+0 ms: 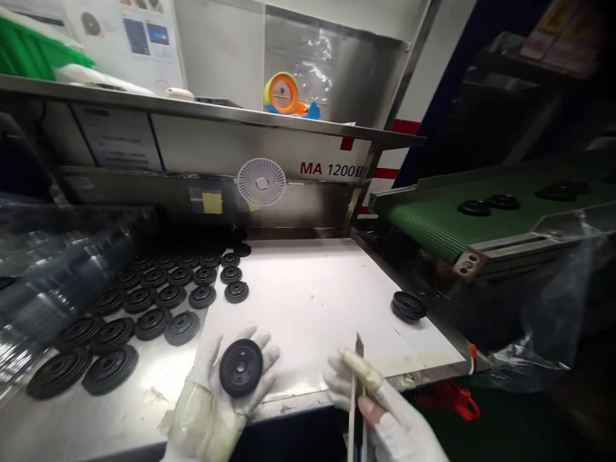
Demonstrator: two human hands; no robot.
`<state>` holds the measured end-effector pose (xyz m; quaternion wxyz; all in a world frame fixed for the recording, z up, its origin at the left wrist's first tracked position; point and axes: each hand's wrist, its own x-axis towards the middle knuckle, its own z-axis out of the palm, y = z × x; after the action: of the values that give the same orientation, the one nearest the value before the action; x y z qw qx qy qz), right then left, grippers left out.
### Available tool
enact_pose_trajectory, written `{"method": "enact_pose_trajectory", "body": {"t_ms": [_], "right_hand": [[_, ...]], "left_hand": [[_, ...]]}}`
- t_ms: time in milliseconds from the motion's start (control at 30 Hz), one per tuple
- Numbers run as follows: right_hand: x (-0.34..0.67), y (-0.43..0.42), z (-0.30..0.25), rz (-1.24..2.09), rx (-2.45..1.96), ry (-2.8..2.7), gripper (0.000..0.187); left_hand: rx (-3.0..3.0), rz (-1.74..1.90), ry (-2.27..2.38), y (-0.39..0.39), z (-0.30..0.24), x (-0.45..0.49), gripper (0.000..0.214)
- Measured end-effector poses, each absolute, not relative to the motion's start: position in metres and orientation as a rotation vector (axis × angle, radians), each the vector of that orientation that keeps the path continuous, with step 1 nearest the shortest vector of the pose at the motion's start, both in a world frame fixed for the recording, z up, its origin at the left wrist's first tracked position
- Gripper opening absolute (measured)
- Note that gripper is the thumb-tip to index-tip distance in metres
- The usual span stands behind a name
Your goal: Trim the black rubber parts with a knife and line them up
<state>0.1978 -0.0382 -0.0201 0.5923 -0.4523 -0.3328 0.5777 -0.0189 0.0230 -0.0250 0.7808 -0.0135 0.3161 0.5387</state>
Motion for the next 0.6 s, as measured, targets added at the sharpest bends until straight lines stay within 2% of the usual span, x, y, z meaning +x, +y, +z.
{"method": "enact_pose_trajectory", "body": {"t_ms": [100, 167, 233, 433, 600], "right_hand": [[0.214, -0.029, -0.009, 1.326, -1.008, -0.802, 0.055], [0.219, -0.023, -0.006, 1.323, -0.963, -0.881, 0.047], [0.216, -0.018, -0.007, 1.383, -0.902, -0.974, 0.028], [0.177, -0.016, 0.003, 1.527, -0.994, -1.057, 0.035], [0.162, -0.011, 0.018, 1.47, -1.027, -0.997, 0.015]], "left_hand": [[0.002, 1.105, 0.54, 0.01, -0.021, -0.013, 0.051], [0.101, 1.084, 0.512, 0.003, -0.02, -0.01, 0.049], [0.178, 1.066, 0.55, -0.001, -0.02, -0.006, 0.044], [0.192, 0.983, 0.555, -0.007, -0.017, 0.001, 0.038], [0.248, 1.043, 0.548, -0.011, -0.008, -0.004, 0.037]]}}
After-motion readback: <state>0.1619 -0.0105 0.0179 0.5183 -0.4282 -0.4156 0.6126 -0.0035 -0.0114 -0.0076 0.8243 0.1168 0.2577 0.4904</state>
